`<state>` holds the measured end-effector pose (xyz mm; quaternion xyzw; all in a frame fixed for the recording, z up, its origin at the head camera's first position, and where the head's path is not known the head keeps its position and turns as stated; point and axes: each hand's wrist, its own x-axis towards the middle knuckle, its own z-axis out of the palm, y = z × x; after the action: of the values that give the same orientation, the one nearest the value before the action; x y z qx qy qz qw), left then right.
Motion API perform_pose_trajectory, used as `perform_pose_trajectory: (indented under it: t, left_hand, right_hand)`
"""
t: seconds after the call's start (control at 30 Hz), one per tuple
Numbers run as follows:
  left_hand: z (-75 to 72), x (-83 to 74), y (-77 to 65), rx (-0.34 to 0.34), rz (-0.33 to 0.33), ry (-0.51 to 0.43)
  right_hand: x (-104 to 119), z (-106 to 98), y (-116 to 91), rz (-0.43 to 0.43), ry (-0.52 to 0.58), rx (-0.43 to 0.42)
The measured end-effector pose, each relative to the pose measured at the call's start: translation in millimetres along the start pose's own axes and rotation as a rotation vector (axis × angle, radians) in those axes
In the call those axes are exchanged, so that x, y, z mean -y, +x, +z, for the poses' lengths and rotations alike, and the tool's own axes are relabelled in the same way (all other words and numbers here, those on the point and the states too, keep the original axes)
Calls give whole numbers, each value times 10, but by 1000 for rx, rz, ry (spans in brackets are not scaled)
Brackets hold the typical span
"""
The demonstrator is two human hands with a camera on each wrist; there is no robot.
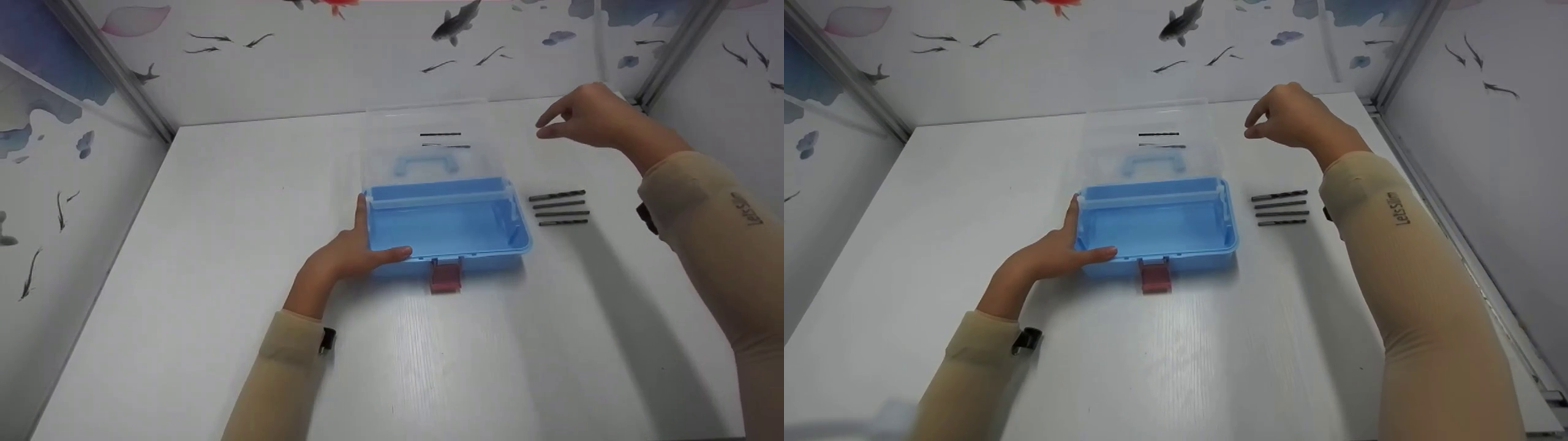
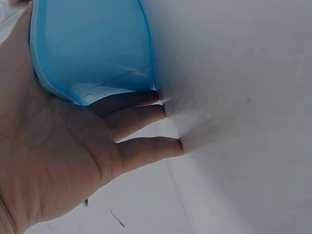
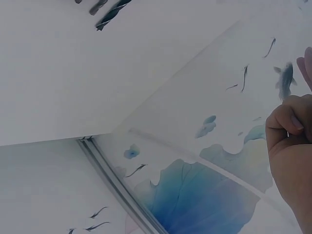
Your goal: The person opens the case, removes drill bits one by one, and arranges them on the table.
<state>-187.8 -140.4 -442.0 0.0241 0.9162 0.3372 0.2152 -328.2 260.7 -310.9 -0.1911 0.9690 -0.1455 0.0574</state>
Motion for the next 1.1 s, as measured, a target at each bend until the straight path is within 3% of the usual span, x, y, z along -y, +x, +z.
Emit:
perform_pose_trajectory:
  t: [0.13, 0.6, 0.9, 1.1]
  left_hand:
    - [4, 6, 8, -5, 5, -4]
    - [-6, -9, -9, 2, -13, 12]
    - [-29, 1, -18, -10, -18, -13]
    - [-6, -21, -15, 5, -12, -20]
  right_hand:
    - [77, -12, 65, -8, -25, -1]
    - [339, -11, 279, -17, 60, -20]
    - [554, 140, 491, -65, 70, -7]
    - [616, 281, 592, -42, 71, 30]
